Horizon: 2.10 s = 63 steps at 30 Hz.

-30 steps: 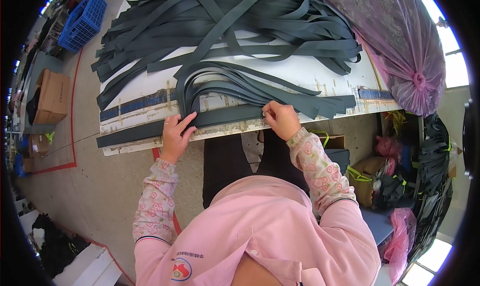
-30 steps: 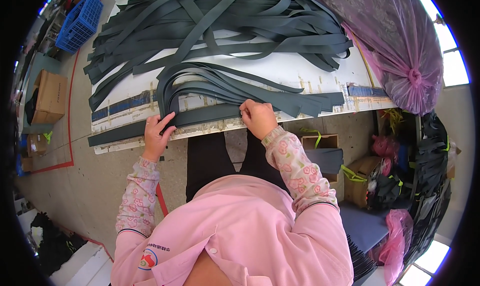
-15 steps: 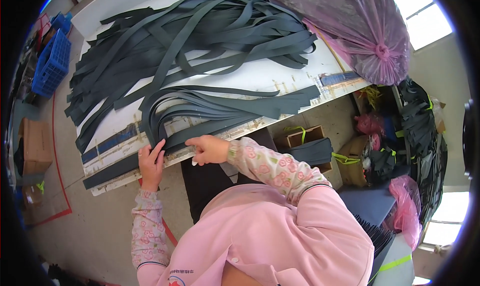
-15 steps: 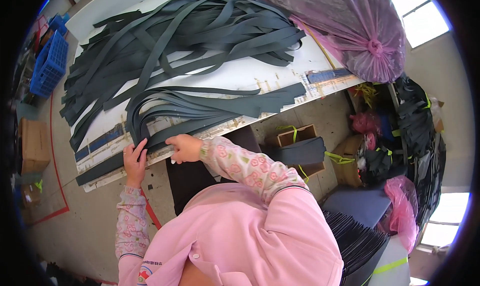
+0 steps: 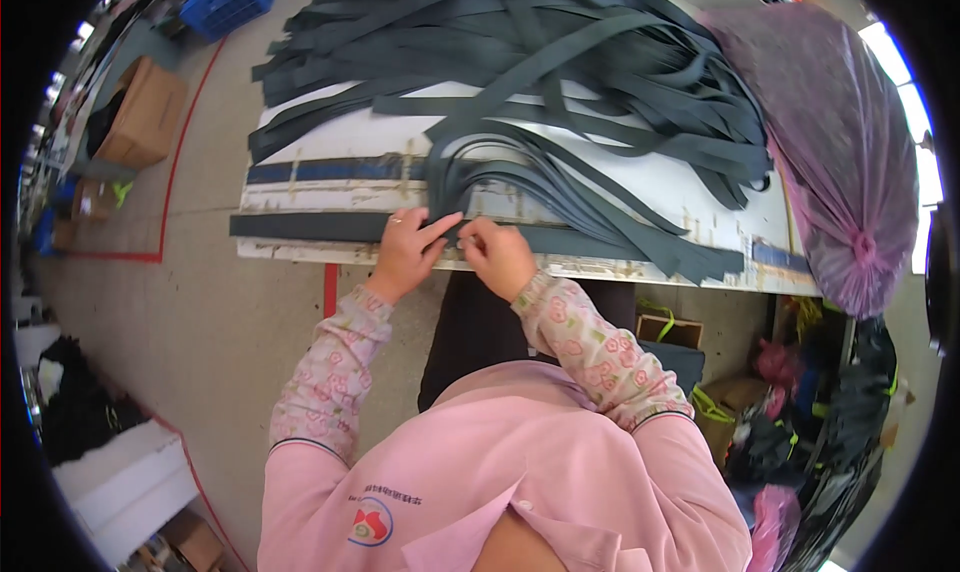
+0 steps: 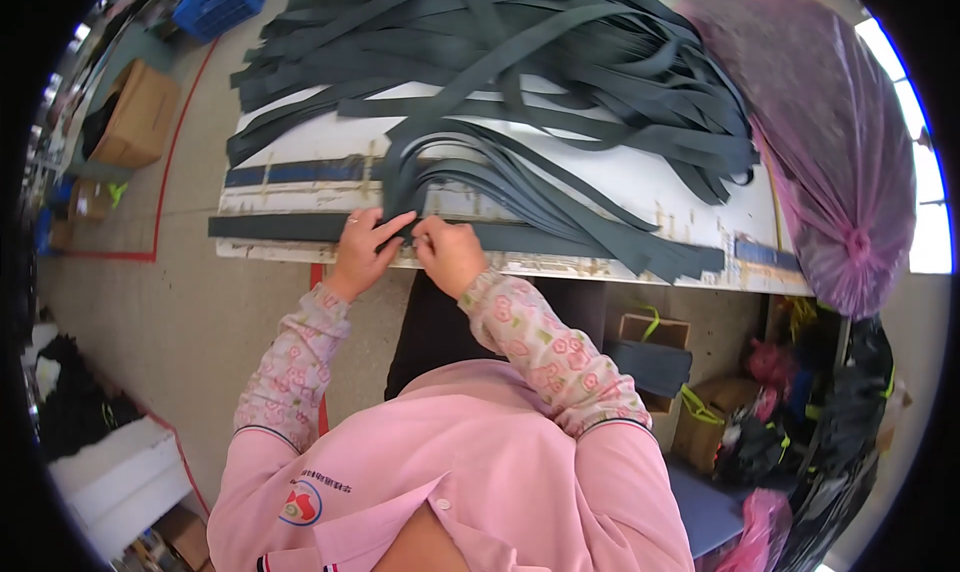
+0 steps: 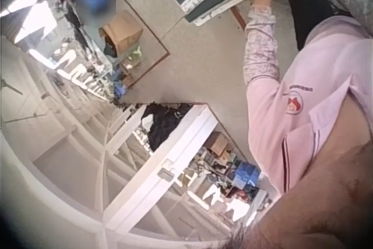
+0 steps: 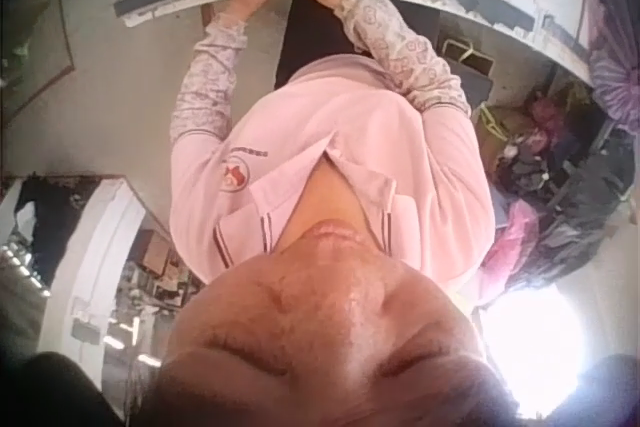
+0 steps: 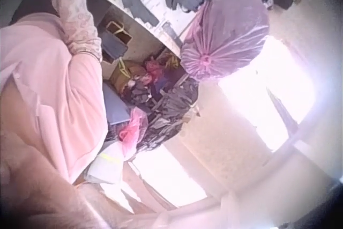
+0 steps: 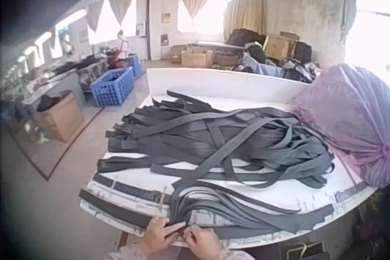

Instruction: Sorting and organizing a bundle of black straps at a manufacturing workstation.

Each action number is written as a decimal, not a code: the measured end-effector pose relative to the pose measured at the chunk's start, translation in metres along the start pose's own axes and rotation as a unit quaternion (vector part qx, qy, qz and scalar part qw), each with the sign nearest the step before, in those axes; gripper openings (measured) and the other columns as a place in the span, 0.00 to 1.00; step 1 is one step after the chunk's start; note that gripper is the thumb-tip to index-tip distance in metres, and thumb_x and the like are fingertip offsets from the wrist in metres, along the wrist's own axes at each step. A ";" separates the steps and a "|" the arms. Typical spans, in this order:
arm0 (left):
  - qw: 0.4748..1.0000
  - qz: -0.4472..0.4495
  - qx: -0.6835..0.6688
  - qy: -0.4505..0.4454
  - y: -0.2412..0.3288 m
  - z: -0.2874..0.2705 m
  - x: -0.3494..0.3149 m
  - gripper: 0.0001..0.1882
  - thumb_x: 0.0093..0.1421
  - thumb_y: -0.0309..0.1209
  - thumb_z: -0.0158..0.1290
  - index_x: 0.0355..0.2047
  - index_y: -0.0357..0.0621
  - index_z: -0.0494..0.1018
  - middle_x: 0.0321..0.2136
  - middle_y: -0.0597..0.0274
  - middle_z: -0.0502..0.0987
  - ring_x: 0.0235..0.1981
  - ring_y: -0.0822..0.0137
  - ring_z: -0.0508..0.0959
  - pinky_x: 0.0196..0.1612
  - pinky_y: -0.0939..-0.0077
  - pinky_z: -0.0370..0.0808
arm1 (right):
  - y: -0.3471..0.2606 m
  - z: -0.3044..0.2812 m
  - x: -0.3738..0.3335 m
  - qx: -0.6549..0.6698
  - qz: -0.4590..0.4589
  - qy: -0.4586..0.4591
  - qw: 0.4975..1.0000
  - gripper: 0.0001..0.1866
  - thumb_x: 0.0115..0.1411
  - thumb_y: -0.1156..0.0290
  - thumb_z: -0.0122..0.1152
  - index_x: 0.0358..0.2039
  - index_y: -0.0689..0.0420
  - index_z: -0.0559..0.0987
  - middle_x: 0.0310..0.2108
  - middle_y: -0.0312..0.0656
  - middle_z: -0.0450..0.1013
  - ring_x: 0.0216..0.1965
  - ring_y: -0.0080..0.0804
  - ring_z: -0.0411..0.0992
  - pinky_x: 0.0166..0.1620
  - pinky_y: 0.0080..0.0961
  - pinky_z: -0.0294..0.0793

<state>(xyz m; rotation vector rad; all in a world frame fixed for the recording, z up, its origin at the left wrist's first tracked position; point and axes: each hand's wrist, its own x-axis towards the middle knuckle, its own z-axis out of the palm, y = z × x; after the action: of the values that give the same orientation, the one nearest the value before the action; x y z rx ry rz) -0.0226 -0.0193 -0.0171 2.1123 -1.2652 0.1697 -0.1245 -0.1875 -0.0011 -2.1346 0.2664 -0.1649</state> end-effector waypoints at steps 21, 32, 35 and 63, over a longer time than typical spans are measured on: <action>0.999 -0.038 -0.036 -0.001 0.004 -0.004 -0.004 0.25 0.52 0.27 0.58 0.52 0.61 0.78 0.30 0.59 0.67 0.33 0.56 0.68 0.40 0.61 0.68 | 0.016 -0.033 -0.012 0.086 0.085 0.004 0.993 0.07 0.57 0.73 0.63 0.36 0.60 0.80 0.21 0.41 0.76 0.22 0.27 0.73 0.30 0.26 0.72; 0.998 -0.043 -0.031 -0.037 0.003 -0.011 -0.005 0.29 0.47 0.34 0.66 0.53 0.59 0.78 0.35 0.57 0.69 0.37 0.55 0.68 0.43 0.61 0.68 | 0.066 -0.129 -0.066 -0.056 0.072 0.073 0.993 0.05 0.57 0.76 0.61 0.34 0.62 0.79 0.20 0.45 0.74 0.21 0.33 0.74 0.29 0.28 0.73; 0.998 -0.033 -0.035 -0.033 0.001 -0.008 -0.005 0.30 0.45 0.35 0.68 0.53 0.58 0.78 0.35 0.57 0.69 0.37 0.55 0.68 0.43 0.61 0.67 | 0.063 -0.127 -0.064 -0.064 0.052 0.078 0.994 0.04 0.55 0.76 0.60 0.32 0.61 0.78 0.20 0.46 0.75 0.22 0.40 0.75 0.29 0.32 0.74; 0.999 -0.034 -0.021 -0.007 0.001 0.000 -0.007 0.21 0.57 0.25 0.58 0.51 0.54 0.79 0.31 0.57 0.67 0.35 0.56 0.69 0.42 0.65 0.67 | 0.013 -0.040 -0.025 0.110 0.040 -0.172 0.978 0.24 0.56 0.72 0.59 0.54 0.60 0.73 0.21 0.46 0.75 0.23 0.39 0.76 0.32 0.34 0.74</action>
<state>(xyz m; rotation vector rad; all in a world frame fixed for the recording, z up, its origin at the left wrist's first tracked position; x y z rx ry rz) -0.0273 -0.0144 -0.0194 2.1201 -1.1927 0.0975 -0.1593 -0.2203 0.0089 -1.8898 0.1240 0.2126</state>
